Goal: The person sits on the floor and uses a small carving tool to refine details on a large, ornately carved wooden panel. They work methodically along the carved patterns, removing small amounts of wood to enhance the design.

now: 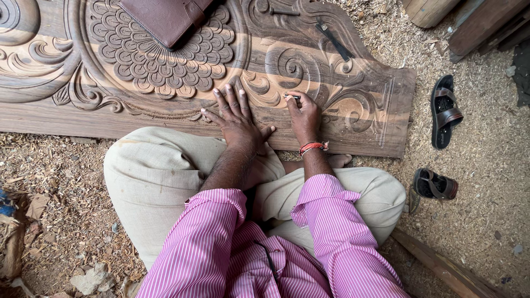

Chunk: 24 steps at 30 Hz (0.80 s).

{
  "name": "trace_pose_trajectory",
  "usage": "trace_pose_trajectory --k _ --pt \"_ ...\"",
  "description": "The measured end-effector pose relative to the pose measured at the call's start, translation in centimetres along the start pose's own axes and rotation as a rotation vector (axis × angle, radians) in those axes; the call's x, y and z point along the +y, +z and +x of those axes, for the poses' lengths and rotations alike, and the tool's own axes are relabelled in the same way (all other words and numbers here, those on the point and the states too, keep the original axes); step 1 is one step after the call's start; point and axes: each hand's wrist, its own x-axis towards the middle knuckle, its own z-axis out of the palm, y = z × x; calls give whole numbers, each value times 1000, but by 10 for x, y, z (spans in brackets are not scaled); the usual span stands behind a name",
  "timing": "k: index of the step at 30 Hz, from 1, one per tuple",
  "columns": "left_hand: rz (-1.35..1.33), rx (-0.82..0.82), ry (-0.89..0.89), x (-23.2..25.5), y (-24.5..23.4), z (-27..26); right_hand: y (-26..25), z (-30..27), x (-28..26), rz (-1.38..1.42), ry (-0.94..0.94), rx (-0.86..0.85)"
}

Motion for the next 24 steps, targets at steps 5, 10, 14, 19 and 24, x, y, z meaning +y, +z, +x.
trace_pose_trajectory --k 5,10,14,19,24 --pt "1 -9 3 1 -1 1 1 3 -1 14 12 27" --pt "2 -5 6 0 0 1 3 6 2 13 40 67" --pt "1 21 7 1 1 2 1 7 7 -10 86 93" --pt "1 36 7 0 3 2 1 8 10 52 174 110" --pt "-5 35 4 1 3 1 -1 7 16 118 198 107"
